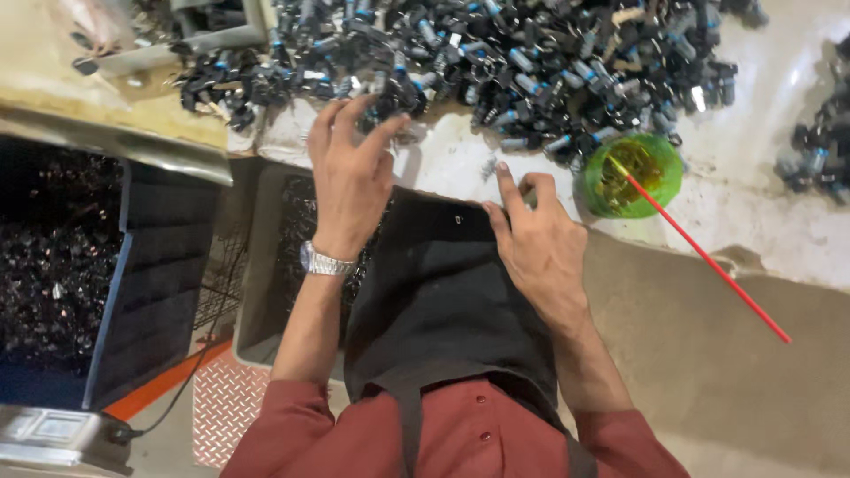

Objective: The person picks small metal components one at a time from a pile on the workbench, dips a red-handled brush into a green cup of oil, brushes oil onto each component, and drops the treated part into a bin below the bench.

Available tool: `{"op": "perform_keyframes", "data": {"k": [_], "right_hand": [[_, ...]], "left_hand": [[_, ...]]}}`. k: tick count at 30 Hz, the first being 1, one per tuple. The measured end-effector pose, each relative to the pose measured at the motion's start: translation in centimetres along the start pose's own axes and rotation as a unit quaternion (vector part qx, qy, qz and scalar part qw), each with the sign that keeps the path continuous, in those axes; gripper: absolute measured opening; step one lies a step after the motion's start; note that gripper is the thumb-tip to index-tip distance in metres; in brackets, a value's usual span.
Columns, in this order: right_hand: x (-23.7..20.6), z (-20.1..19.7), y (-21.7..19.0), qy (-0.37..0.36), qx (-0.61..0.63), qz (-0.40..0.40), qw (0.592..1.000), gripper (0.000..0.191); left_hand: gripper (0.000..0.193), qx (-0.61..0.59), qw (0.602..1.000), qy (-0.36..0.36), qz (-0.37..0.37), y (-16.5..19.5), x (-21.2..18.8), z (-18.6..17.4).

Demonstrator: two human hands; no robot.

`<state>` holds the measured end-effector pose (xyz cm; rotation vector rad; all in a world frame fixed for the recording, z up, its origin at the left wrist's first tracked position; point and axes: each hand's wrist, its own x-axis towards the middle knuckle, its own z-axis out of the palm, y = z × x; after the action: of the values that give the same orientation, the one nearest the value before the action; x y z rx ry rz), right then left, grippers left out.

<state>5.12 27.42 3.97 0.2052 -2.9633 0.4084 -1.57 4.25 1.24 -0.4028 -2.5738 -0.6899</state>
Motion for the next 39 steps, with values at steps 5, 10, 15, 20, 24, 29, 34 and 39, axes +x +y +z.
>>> {"op": "perform_keyframes", "data": {"k": [5, 10, 15, 20, 24, 29, 34, 39], "right_hand": [[0.1, 0.2, 0.0, 0.035, 0.034, 0.0, 0.999, 0.034], [-0.3, 1.2, 0.7, 0.165, 0.148, 0.008, 0.975, 0.016], [-0.5, 2.1, 0.8, 0.144, 0.163, 0.032, 0.975, 0.016], [-0.2, 1.8, 0.6, 0.132, 0.115, 0.0, 0.985, 0.02], [-0.2, 1.6, 0.2, 0.139, 0.194, 0.041, 0.97, 0.018], [-0.5, 1.7, 0.4, 0.139, 0.255, 0.078, 0.954, 0.015], [-0.6, 1.5, 0.6, 0.149, 0.314, 0.071, 0.935, 0.015], [-2.1, 0.4, 0.4, 0.102, 0.494, 0.156, 0.849, 0.013]], "left_hand": [[0.042, -0.006, 0.999, 0.026, 0.025, 0.6, 1.4, 0.1], [0.045, 0.109, 0.99, 0.013, 0.084, 1.3, 3.4, 1.3], [0.025, 0.056, 0.996, 0.012, 0.073, 1.4, 3.4, 2.0], [0.033, 0.166, 0.984, 0.002, 0.069, 1.4, 3.3, 2.1], [0.024, 0.097, 0.99, 0.05, 0.085, 1.5, 4.1, 1.5], [0.027, -0.134, 0.981, 0.136, 0.036, 2.3, 3.3, 0.2], [0.033, -0.317, 0.938, 0.124, -0.067, 4.6, -0.1, 0.1], [0.019, -0.498, 0.852, -0.04, -0.158, 7.2, -3.6, 1.2]]}}
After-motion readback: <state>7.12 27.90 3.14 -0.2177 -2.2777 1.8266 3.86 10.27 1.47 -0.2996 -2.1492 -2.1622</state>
